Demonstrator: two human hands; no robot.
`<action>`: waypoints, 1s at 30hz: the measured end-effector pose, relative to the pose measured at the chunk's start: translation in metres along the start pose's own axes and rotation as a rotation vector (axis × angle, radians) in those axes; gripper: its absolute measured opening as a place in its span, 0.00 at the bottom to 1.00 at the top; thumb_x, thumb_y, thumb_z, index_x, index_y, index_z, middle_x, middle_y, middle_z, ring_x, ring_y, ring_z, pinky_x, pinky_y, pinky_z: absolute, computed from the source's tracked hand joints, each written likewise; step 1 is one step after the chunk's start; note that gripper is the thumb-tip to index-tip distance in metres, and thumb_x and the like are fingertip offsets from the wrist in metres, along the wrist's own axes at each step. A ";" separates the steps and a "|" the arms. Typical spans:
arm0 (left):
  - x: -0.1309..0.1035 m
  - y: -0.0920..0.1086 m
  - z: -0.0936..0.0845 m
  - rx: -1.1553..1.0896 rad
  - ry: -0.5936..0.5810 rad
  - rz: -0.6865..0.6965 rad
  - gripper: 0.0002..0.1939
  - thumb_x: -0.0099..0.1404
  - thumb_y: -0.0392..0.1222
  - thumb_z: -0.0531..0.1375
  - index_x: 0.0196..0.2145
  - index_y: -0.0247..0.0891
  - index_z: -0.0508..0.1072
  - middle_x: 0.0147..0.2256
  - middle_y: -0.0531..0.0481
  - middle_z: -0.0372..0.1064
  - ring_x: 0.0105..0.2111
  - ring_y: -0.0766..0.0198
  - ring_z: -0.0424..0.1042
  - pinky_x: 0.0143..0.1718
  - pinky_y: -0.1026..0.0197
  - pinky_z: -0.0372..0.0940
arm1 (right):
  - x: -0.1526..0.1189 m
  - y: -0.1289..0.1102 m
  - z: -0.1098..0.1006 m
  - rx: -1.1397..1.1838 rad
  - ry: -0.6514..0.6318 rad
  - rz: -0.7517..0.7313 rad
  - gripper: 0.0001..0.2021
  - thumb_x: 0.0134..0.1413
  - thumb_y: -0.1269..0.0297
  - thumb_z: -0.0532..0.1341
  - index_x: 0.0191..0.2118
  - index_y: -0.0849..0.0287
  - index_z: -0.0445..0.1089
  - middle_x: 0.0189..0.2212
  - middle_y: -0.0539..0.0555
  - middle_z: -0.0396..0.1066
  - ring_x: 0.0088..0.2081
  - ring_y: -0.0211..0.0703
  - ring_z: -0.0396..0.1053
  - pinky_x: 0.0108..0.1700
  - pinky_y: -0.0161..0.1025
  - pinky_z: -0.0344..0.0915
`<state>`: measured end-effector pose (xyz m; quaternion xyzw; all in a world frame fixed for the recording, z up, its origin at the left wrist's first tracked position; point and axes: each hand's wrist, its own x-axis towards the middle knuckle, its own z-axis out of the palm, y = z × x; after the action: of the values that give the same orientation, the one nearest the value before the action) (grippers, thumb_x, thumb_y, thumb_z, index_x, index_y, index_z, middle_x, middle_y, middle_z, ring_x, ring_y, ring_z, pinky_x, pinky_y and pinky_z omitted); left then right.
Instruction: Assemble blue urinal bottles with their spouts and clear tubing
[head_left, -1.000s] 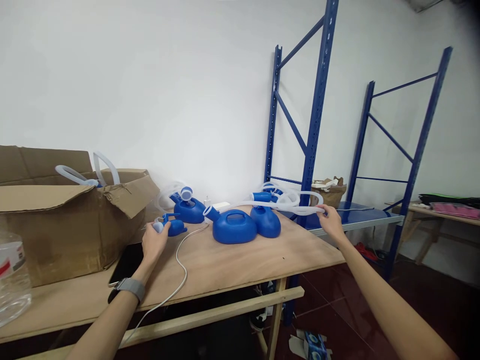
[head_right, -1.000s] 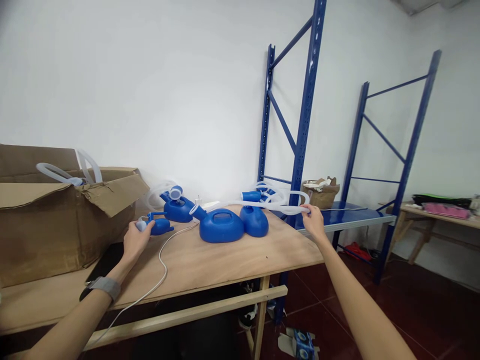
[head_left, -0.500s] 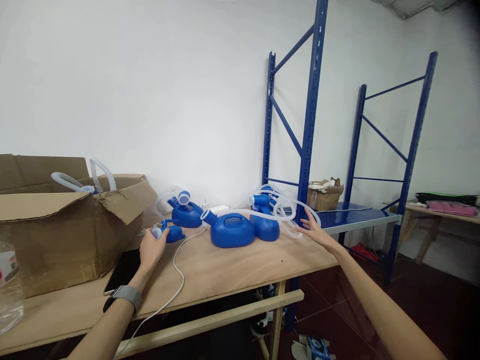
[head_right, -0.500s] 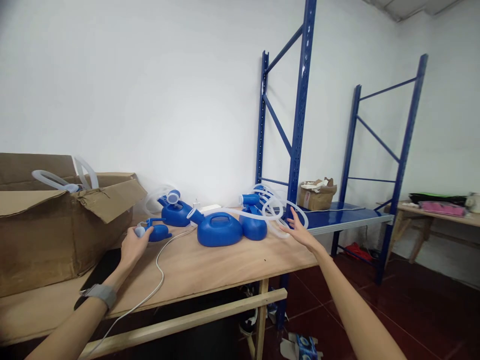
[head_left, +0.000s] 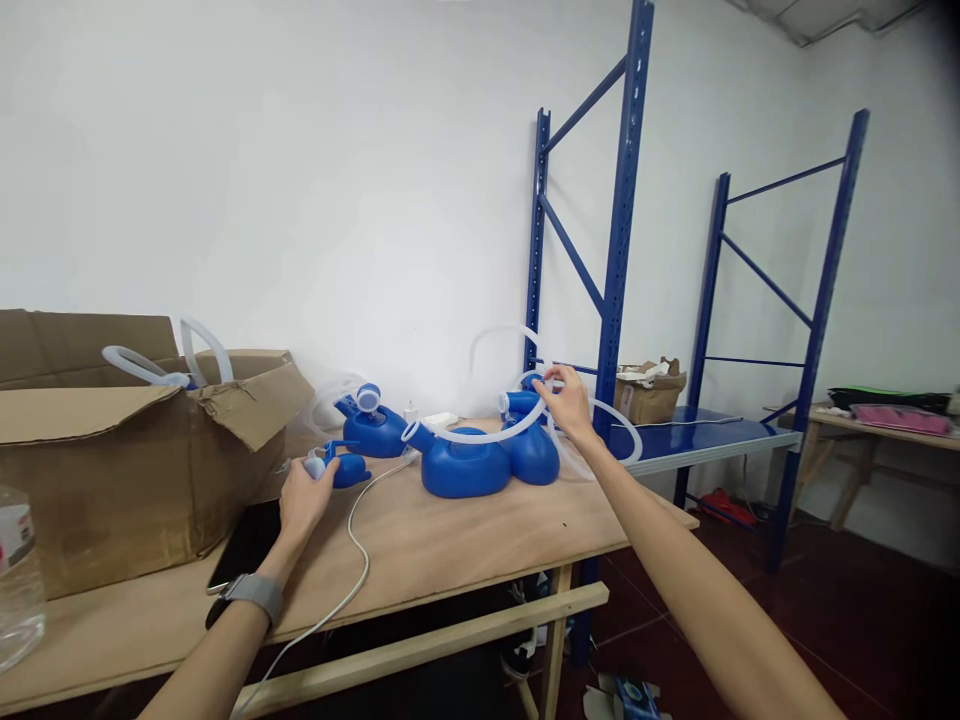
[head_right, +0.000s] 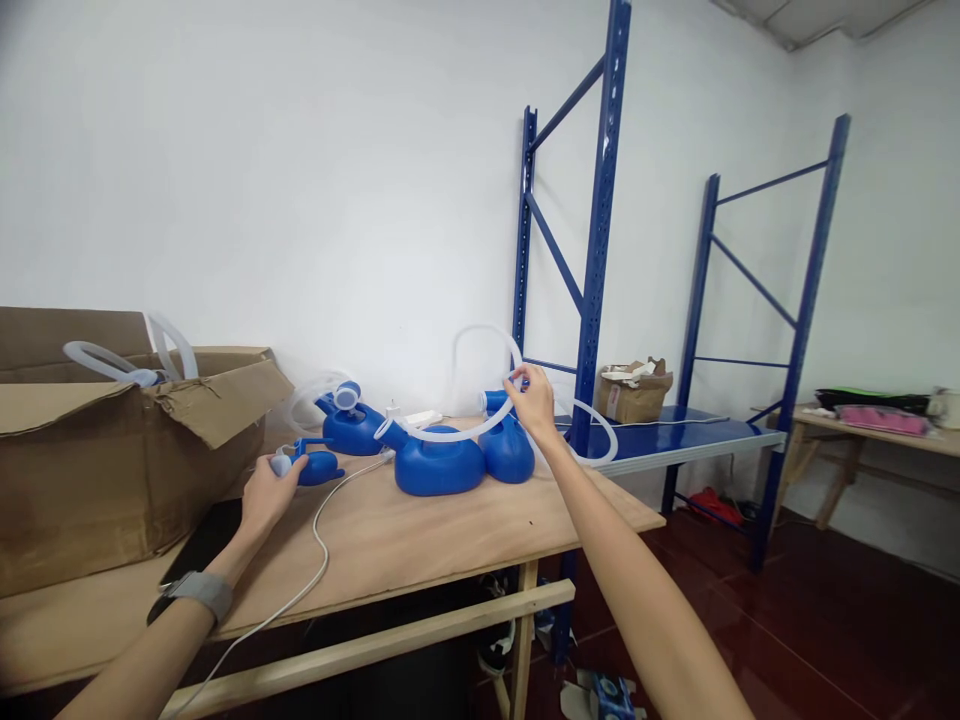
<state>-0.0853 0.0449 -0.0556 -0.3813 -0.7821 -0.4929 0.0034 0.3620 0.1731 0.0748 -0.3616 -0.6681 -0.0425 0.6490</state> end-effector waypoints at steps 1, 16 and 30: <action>-0.001 0.001 -0.001 0.002 -0.001 0.002 0.37 0.63 0.65 0.56 0.57 0.31 0.66 0.53 0.25 0.74 0.54 0.31 0.73 0.51 0.40 0.68 | 0.005 -0.010 0.002 0.027 -0.007 -0.064 0.13 0.57 0.51 0.62 0.36 0.57 0.70 0.44 0.60 0.74 0.46 0.53 0.72 0.44 0.46 0.72; -0.007 0.002 0.001 0.033 -0.003 0.093 0.32 0.63 0.64 0.56 0.54 0.35 0.67 0.54 0.29 0.73 0.52 0.34 0.74 0.49 0.43 0.69 | 0.005 -0.052 -0.014 -0.070 -0.044 -0.170 0.11 0.62 0.54 0.61 0.42 0.56 0.72 0.50 0.61 0.73 0.44 0.53 0.74 0.43 0.48 0.73; -0.005 0.000 0.005 -0.078 0.010 0.091 0.31 0.64 0.63 0.57 0.53 0.35 0.66 0.51 0.30 0.75 0.54 0.37 0.74 0.52 0.45 0.67 | -0.041 0.048 -0.001 -0.231 -0.591 0.281 0.24 0.70 0.47 0.49 0.56 0.58 0.71 0.53 0.65 0.75 0.55 0.57 0.72 0.59 0.52 0.66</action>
<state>-0.0796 0.0453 -0.0597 -0.4139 -0.7440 -0.5243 0.0150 0.3838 0.1902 0.0183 -0.5178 -0.7616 0.0786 0.3816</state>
